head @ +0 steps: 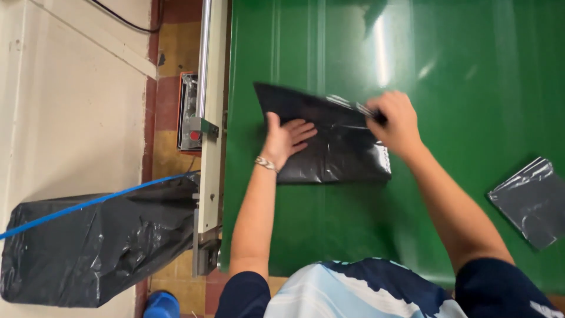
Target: Folding plastic bags into smaller rectangles and placing them into a storage crate.
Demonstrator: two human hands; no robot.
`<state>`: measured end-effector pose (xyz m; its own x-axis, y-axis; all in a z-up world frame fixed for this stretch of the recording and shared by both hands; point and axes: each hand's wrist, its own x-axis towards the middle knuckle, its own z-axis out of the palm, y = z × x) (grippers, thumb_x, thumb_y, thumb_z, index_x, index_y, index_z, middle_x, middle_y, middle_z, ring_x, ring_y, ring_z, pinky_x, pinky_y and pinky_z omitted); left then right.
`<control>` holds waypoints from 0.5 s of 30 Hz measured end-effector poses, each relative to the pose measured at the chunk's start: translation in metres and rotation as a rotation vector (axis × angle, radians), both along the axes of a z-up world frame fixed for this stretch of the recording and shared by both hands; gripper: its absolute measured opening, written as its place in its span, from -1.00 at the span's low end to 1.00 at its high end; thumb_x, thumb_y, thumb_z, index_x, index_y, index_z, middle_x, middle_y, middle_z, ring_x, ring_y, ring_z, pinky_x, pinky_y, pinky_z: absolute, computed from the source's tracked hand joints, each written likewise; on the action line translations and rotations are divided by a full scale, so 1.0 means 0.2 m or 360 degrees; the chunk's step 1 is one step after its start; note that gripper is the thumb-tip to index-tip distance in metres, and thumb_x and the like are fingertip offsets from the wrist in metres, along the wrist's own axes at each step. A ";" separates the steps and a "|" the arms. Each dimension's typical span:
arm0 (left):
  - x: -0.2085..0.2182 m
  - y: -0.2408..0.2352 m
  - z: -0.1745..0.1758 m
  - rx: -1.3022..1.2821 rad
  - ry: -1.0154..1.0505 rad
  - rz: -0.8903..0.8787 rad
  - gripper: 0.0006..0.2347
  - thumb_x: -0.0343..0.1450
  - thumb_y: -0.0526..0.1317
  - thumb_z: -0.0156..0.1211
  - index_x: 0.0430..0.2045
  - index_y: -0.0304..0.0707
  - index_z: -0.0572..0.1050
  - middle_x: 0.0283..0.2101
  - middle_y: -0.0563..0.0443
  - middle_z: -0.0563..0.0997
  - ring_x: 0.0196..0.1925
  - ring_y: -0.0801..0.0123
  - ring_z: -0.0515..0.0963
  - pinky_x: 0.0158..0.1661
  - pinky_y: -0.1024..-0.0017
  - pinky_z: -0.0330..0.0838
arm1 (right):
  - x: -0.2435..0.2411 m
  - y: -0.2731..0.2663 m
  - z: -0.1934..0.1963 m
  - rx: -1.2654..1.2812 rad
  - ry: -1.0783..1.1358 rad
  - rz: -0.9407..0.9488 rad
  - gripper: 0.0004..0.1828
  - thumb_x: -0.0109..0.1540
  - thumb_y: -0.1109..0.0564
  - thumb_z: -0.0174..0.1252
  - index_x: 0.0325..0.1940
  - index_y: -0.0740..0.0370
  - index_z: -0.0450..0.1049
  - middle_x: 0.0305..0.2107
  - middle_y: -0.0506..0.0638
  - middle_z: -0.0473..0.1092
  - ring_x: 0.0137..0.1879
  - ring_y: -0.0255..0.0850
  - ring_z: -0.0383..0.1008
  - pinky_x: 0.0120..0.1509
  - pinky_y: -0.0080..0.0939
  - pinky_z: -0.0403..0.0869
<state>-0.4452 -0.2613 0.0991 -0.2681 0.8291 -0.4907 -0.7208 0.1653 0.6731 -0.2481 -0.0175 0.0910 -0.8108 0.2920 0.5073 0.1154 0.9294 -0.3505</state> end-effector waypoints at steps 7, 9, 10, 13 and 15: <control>-0.19 -0.38 -0.53 -0.0365 -0.0178 0.0463 -0.37 0.41 0.36 -0.14 -0.11 -0.23 0.59 -0.18 -0.13 0.69 -0.20 0.19 0.71 -0.13 0.32 0.60 | 0.41 -0.32 -0.21 0.0225 0.0003 0.0093 -0.75 0.01 0.20 0.31 -0.32 -0.04 0.44 -0.37 -0.14 0.33 -0.17 -0.11 0.36 -0.02 -0.13 0.34; -0.38 -0.34 -1.00 -0.0176 0.0114 0.0649 -0.74 0.47 -0.16 0.27 -0.06 -0.36 0.52 -0.11 -0.23 0.64 -0.08 0.14 0.66 0.00 0.17 0.53 | 0.44 -0.34 -0.25 0.0239 -0.0120 0.0125 -0.57 -0.21 0.19 0.41 -0.31 -0.04 0.47 -0.33 -0.14 0.37 -0.08 -0.09 0.39 0.01 -0.08 0.38; -0.31 -0.34 -0.82 -0.0179 0.0122 0.0644 -0.74 0.47 -0.16 0.27 -0.06 -0.36 0.52 -0.11 -0.23 0.64 -0.08 0.14 0.66 0.00 0.17 0.53 | 0.45 -0.35 -0.20 0.0235 -0.0114 0.0119 -0.57 -0.21 0.19 0.41 -0.31 -0.04 0.47 -0.33 -0.14 0.37 -0.08 -0.09 0.39 0.01 -0.08 0.38; -0.10 -0.32 -0.40 -0.0384 0.1006 0.0494 -0.60 0.45 -0.28 0.24 0.16 -0.41 0.35 0.09 -0.26 0.55 0.20 0.17 0.50 0.22 0.22 0.36 | 0.46 -0.39 -0.06 0.0049 -0.0188 0.0155 -0.79 -0.03 0.06 0.31 -0.35 -0.09 0.47 -0.30 -0.18 0.38 -0.02 -0.13 0.39 0.05 -0.10 0.34; 0.01 -0.28 -0.23 -0.1048 0.2797 0.0517 -0.54 0.23 -0.18 0.40 0.01 -0.14 0.43 -0.09 -0.01 0.48 0.00 0.08 0.50 0.01 0.16 0.43 | 0.42 -0.39 0.01 -0.0113 -0.0081 0.0159 -0.78 0.16 -0.13 0.22 -0.50 -0.09 0.43 -0.32 -0.19 0.41 -0.06 -0.10 0.41 0.04 -0.07 0.32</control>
